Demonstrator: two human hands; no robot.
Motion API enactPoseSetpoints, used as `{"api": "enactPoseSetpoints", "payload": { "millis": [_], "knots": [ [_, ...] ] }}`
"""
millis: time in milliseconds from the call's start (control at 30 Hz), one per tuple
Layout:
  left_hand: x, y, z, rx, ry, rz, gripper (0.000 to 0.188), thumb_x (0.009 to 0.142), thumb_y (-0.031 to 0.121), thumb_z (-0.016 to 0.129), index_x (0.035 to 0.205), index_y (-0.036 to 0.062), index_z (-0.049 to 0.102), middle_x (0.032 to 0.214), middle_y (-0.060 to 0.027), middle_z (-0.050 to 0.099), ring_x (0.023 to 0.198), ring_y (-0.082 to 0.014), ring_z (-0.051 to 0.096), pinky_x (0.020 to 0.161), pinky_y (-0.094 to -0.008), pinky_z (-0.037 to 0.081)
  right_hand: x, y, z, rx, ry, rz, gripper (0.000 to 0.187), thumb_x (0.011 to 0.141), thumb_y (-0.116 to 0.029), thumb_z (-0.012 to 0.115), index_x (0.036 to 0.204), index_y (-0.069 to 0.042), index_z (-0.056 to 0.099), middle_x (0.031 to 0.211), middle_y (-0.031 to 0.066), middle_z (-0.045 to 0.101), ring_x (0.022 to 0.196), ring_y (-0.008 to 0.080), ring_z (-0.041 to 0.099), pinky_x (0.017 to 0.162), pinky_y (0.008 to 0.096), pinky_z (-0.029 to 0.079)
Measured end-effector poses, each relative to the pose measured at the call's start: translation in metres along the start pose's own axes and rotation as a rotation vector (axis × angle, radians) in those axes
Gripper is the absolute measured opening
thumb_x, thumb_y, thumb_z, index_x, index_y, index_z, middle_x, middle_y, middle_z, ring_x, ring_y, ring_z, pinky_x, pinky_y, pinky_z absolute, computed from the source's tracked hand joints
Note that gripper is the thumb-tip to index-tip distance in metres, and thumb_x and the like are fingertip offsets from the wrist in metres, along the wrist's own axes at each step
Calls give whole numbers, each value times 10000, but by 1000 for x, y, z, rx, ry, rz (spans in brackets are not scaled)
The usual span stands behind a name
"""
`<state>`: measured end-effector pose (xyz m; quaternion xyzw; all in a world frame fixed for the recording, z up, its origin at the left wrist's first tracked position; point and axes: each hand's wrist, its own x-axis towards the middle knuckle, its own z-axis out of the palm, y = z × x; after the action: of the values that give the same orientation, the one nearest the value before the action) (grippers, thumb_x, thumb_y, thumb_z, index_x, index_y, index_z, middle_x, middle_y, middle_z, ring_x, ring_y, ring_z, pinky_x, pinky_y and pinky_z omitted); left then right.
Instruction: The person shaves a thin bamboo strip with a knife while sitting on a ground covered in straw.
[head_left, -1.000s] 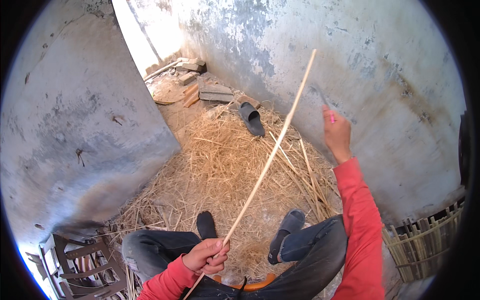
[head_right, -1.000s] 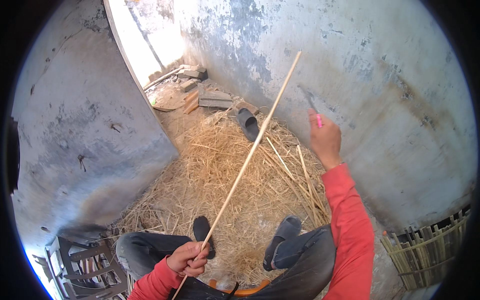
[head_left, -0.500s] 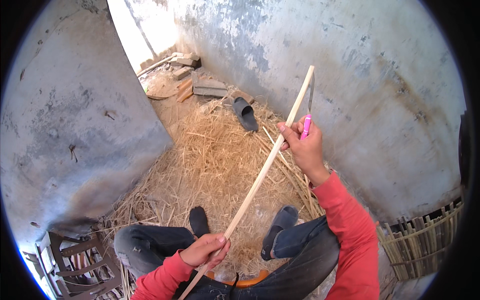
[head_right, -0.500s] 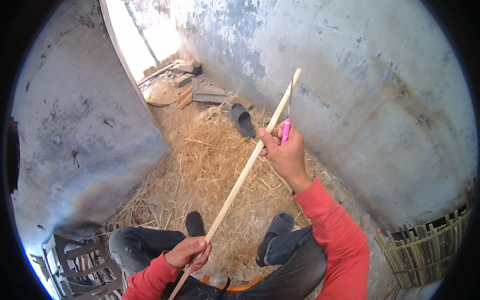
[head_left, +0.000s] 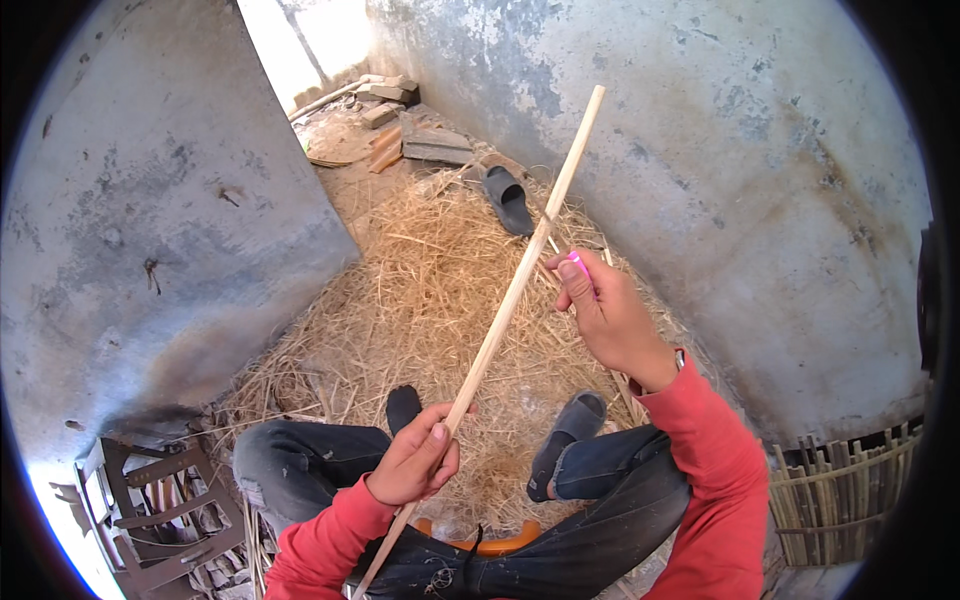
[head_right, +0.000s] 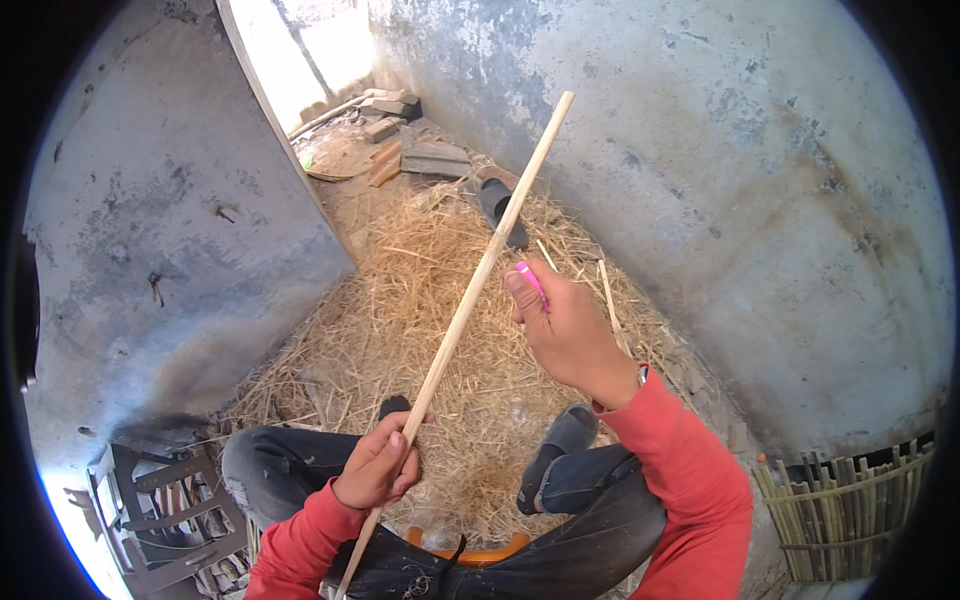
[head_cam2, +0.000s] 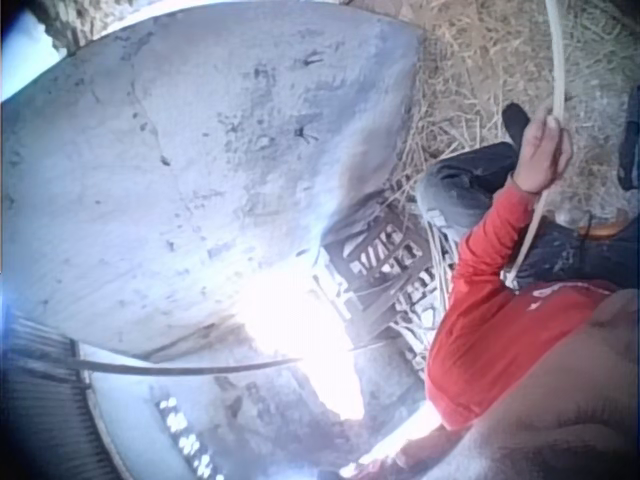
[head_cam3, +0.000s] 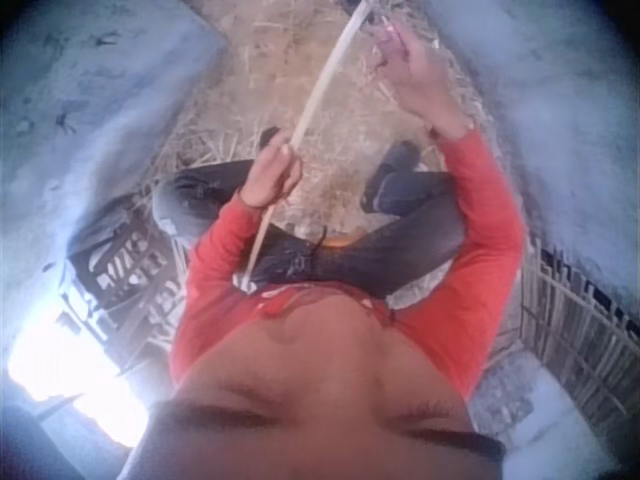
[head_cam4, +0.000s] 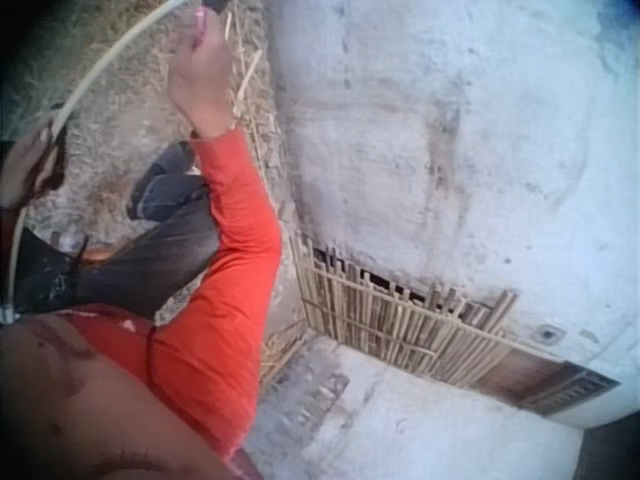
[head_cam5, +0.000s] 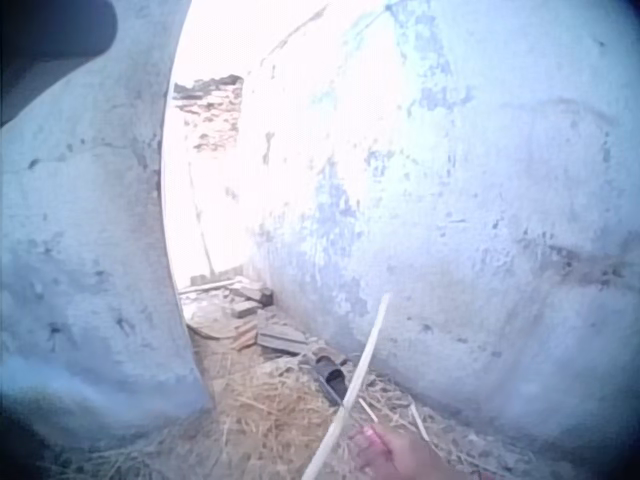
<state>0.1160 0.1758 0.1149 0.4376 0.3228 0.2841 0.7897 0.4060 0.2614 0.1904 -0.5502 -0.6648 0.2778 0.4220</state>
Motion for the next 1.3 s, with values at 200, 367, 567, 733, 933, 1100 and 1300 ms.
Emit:
{"api": "enactPoseSetpoints", "payload": {
  "millis": [200,367,567,733,933,1100,1300],
  "knots": [
    [-3,4,0,-27,27,-24,412,1129,361,334,1361,62,495,552,-14,454,389,-75,324,370,-221,304,-2,1,-6,1,154,-64,327,1074,-295,528,946,-6,612,638,46,562,535,174,527,540,328,430],
    [-5,3,-5,-96,-27,-38,374,1133,341,320,1269,49,510,519,-15,424,367,-82,315,352,-228,285,-3,7,-2,-110,68,-109,385,1047,-302,580,807,-6,634,531,118,456,466,223,477,489,371,371],
    [-7,7,0,-178,-40,-62,351,1137,328,310,1194,44,510,499,-2,375,356,-83,278,345,-231,260,3,16,6,-315,132,-188,468,1029,-334,606,682,-22,580,513,174,468,426,336,471,451,427,357],
    [-9,11,3,-228,-55,-62,346,1136,343,313,1184,56,501,499,7,332,362,-79,263,343,-229,241,2,20,21,-328,172,-257,481,1027,-336,607,650,-42,552,507,164,477,430,348,502,441,445,376],
    [-12,17,5,-272,-7,-136,325,1136,339,319,1169,67,495,502,10,314,367,-76,248,337,-231,229,-9,28,45,-319,46,-312,486,1044,-315,581,641,-47,541,509,143,472,420,295,505,444,417,393],
    [-5,14,-1,-286,1,-120,325,1135,340,325,1171,66,497,506,12,309,372,-74,240,346,-230,226,-40,5,76,-296,-178,-387,471,1037,-305,588,642,-50,554,522,140,500,423,292,523,440,413,403],
    [-11,20,-5,-332,-35,-108,336,1135,346,324,1171,62,500,505,12,306,382,-70,235,359,-227,223,4,8,54,-183,108,-331,448,1046,-321,579,681,-61,571,530,140,510,424,314,495,427,429,393]
  ]
}}
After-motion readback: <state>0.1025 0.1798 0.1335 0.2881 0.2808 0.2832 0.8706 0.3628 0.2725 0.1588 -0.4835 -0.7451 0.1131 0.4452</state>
